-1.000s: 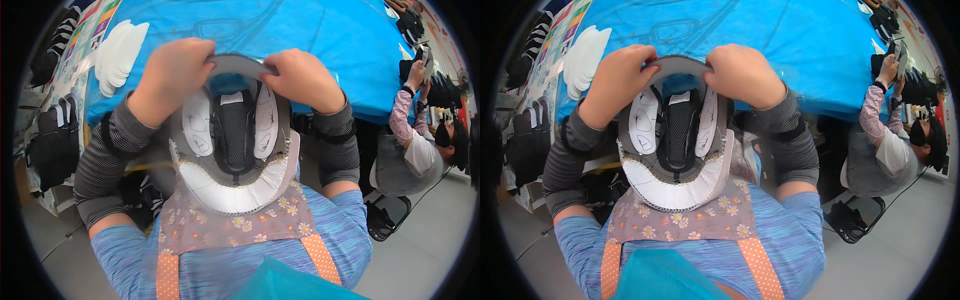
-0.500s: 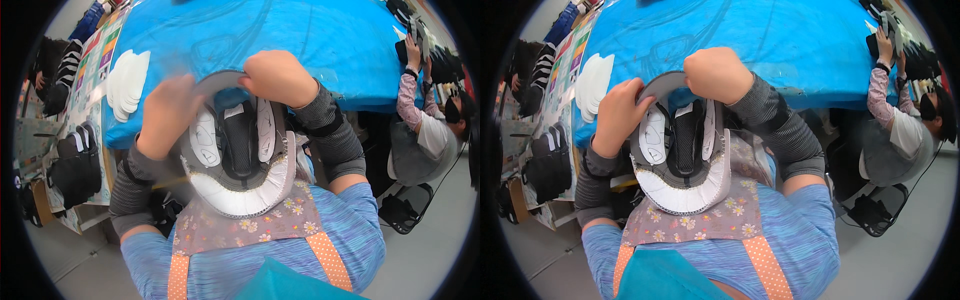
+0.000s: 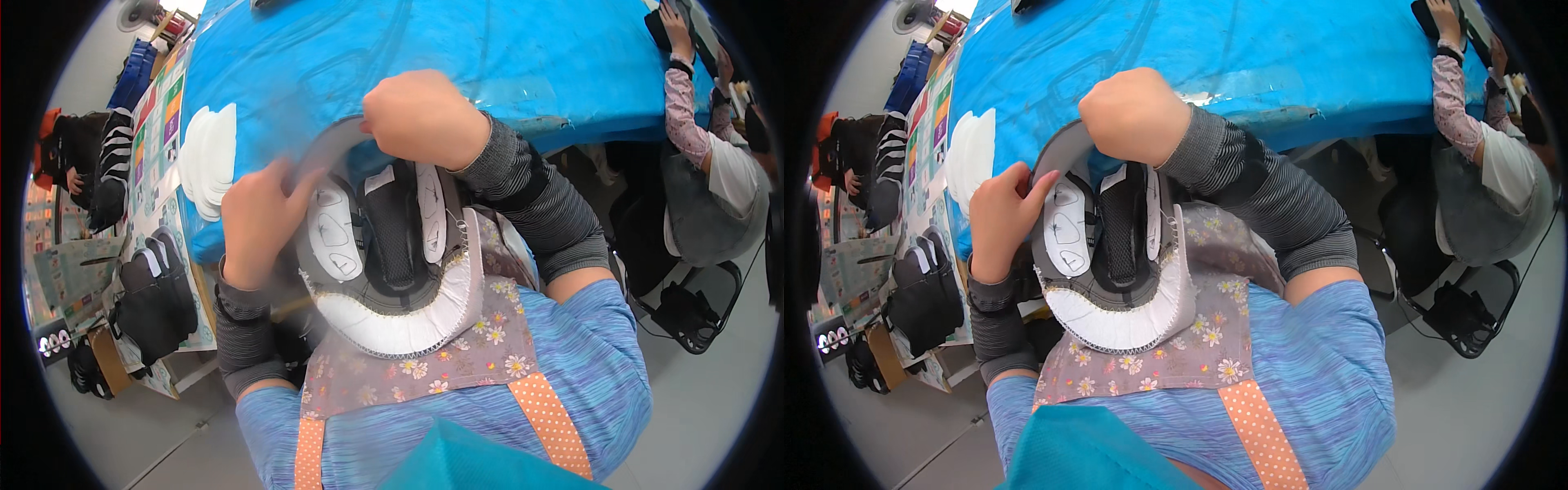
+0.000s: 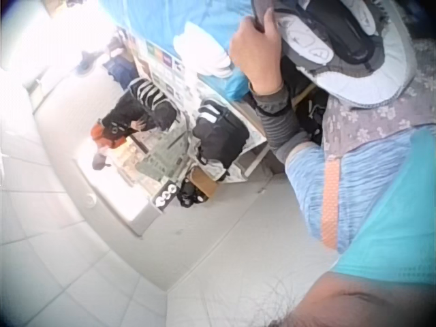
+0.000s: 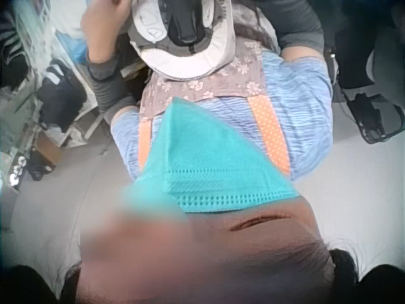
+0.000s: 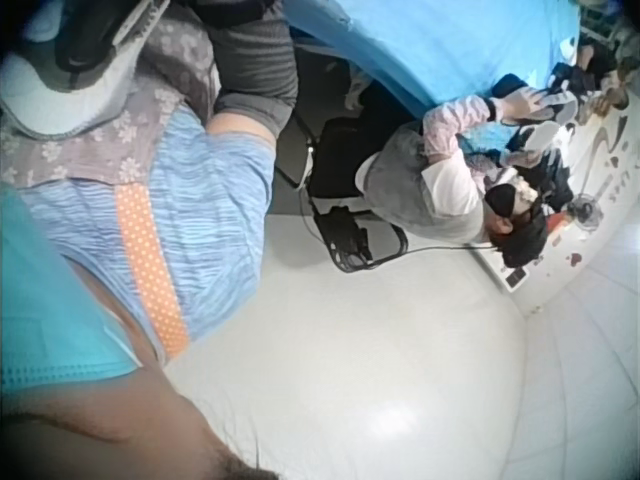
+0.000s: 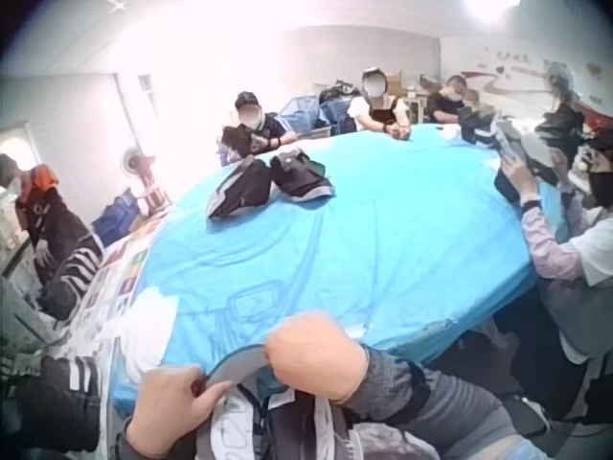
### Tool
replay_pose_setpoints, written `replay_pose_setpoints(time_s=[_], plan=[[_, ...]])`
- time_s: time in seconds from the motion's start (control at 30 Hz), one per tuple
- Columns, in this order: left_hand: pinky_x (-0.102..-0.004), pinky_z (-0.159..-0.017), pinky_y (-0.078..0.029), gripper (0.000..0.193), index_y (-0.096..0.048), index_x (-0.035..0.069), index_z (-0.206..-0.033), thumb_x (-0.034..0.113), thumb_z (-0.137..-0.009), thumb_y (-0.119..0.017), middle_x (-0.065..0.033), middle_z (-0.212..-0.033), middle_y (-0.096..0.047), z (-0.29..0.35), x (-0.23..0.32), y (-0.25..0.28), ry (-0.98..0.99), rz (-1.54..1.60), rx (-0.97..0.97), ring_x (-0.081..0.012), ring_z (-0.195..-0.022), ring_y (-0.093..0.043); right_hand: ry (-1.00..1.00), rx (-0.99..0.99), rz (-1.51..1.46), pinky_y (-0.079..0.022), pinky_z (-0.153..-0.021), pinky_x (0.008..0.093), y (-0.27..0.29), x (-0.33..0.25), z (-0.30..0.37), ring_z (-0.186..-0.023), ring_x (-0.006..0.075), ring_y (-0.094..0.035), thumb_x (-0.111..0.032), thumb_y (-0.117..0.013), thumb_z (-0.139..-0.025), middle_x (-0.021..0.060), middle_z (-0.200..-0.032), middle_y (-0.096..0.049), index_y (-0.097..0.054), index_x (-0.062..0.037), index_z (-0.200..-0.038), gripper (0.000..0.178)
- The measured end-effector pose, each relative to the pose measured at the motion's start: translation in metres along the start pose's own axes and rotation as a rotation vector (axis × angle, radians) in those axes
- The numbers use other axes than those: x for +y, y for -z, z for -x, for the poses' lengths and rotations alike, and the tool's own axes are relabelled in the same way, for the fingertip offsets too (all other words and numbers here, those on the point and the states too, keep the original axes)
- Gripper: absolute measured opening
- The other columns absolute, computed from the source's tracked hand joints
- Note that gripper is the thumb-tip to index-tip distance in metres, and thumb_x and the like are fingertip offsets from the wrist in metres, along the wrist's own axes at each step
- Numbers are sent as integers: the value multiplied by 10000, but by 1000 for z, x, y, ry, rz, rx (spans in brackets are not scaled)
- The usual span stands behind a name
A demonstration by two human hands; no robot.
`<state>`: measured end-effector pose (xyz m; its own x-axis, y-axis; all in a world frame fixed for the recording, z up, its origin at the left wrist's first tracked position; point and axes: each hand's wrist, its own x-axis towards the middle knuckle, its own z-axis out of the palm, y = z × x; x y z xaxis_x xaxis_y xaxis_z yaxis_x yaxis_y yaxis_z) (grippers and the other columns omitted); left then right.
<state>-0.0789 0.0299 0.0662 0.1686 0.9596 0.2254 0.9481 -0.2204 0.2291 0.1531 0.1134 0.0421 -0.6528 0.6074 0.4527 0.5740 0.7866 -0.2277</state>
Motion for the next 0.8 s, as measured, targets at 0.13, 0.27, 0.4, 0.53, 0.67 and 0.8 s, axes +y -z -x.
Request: replay_pose_setpoints(time_s=[0.13,0.27,0.4,0.53,0.67,0.8], plan=[[-413,-480,-353,429,-538,-5,-684,308,-909,-726,-176,-566,-481,1,-11,-9,-93,-34,0,-353,-495,-473,-28,-57,7,-528,-555,417,2,-1,0,-672,334,-686,-132,-661,-712,142,-726,-677,-675,-67,-697,69],[-407,-479,-344,447,-522,-5,-674,314,-910,-726,-176,-563,-476,2,-8,-6,-29,46,-3,-346,-489,-451,-16,28,15,-527,-552,413,-4,-2,2,-672,322,-688,-130,-658,-709,138,-722,-677,-674,-69,-695,64],[-402,-478,-348,446,-526,-4,-671,314,-912,-726,-180,-562,-471,-8,-2,3,-82,-21,-14,-346,-488,-464,7,38,31,-524,-554,417,-5,-3,1,-669,327,-685,-131,-659,-706,138,-715,-674,-670,-70,-686,65],[-414,-484,-366,420,-571,5,-687,326,-908,-726,-180,-570,-502,-26,-2,-5,-201,11,87,-361,-505,-501,4,-47,11,-523,-568,418,-2,-4,1,-679,333,-683,-138,-667,-739,137,-719,-672,-688,-70,-713,76],[-418,-490,-386,389,-610,19,-703,333,-903,-723,-178,-586,-535,-29,-6,-11,-206,14,68,-368,-525,-532,-68,-179,34,-526,-584,423,1,-1,-6,-695,339,-681,-205,-684,-825,138,-732,-674,-699,-60,-737,170],[-421,-502,-414,339,-625,39,-747,325,-902,-720,-165,-597,-558,-27,0,-12,-175,-11,77,-362,-550,-570,46,-34,-71,-506,-579,455,-7,6,-15,-637,381,-640,-288,-662,-912,177,-660,-630,-696,-50,-767,280]])
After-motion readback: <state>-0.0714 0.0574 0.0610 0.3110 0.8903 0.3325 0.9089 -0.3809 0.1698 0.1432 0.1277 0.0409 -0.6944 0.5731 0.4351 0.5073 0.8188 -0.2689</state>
